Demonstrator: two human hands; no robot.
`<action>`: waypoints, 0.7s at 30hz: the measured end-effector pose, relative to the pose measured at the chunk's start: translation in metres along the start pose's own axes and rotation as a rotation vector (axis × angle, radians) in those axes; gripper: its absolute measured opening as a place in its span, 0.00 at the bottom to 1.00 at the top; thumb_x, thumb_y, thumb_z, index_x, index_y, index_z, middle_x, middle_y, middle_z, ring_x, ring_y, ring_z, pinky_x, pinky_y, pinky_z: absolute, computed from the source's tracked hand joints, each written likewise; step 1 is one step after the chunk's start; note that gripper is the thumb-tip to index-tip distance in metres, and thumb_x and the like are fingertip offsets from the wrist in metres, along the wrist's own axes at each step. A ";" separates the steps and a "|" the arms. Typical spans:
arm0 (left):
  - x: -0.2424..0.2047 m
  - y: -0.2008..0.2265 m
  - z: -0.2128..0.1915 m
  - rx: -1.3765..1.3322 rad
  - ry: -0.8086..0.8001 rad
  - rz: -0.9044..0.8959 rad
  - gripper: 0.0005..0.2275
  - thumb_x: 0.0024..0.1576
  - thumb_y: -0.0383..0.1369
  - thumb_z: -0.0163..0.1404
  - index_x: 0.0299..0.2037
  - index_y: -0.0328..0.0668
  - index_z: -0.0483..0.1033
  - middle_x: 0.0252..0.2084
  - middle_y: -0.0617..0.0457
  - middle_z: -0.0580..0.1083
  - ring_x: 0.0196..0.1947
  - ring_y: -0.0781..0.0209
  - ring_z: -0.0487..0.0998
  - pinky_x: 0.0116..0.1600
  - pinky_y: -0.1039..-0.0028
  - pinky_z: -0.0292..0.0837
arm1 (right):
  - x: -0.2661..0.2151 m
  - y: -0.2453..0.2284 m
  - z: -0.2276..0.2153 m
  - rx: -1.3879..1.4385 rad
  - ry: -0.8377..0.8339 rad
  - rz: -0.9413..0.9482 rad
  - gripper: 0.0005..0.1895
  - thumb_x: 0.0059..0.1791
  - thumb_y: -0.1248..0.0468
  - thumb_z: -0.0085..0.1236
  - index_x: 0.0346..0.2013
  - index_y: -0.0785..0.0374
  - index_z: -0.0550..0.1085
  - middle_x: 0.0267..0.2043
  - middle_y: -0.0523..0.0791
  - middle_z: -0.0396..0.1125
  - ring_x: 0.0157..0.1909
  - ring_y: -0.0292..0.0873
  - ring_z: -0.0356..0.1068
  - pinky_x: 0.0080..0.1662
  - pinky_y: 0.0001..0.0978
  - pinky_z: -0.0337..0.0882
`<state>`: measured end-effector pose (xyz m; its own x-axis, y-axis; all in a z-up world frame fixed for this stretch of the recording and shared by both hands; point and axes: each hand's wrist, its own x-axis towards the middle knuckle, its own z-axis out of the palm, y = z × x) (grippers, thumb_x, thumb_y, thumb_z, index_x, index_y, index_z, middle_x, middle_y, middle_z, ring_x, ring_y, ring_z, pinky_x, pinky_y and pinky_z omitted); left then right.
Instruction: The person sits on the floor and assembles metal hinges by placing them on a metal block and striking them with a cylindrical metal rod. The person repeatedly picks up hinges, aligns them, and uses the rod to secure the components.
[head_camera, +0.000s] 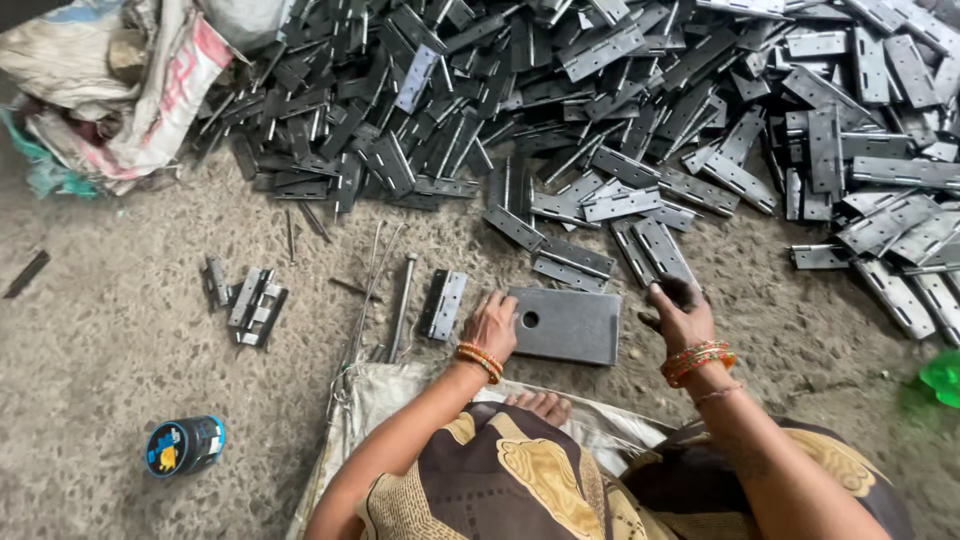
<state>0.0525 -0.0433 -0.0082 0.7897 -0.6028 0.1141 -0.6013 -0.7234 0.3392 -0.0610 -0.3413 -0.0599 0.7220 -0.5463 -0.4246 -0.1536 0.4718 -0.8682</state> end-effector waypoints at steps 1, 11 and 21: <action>0.007 0.002 0.008 0.001 -0.031 0.053 0.06 0.56 0.29 0.52 0.41 0.37 0.73 0.45 0.39 0.72 0.46 0.37 0.74 0.47 0.51 0.72 | -0.002 0.009 -0.005 0.032 -0.007 0.025 0.20 0.52 0.62 0.61 0.58 0.62 0.72 0.53 0.44 0.70 0.49 0.41 0.71 0.46 0.41 0.78; 0.128 0.026 0.098 0.177 -0.225 0.279 0.10 0.57 0.24 0.45 0.47 0.38 0.72 0.51 0.42 0.72 0.56 0.45 0.74 0.57 0.56 0.71 | 0.000 -0.001 -0.016 0.127 0.001 0.096 0.19 0.53 0.66 0.54 0.59 0.62 0.71 0.53 0.46 0.70 0.50 0.44 0.73 0.47 0.42 0.78; 0.159 0.024 0.122 0.305 -0.363 0.214 0.15 0.58 0.27 0.43 0.56 0.39 0.70 0.55 0.41 0.71 0.59 0.43 0.69 0.61 0.53 0.65 | -0.010 -0.013 0.000 0.131 -0.037 0.093 0.19 0.53 0.65 0.54 0.59 0.63 0.70 0.56 0.45 0.70 0.53 0.43 0.72 0.48 0.40 0.77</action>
<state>0.1487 -0.1972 -0.0959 0.5850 -0.7865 -0.1982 -0.7953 -0.6042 0.0501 -0.0665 -0.3421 -0.0448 0.7334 -0.4713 -0.4899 -0.1334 0.6069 -0.7835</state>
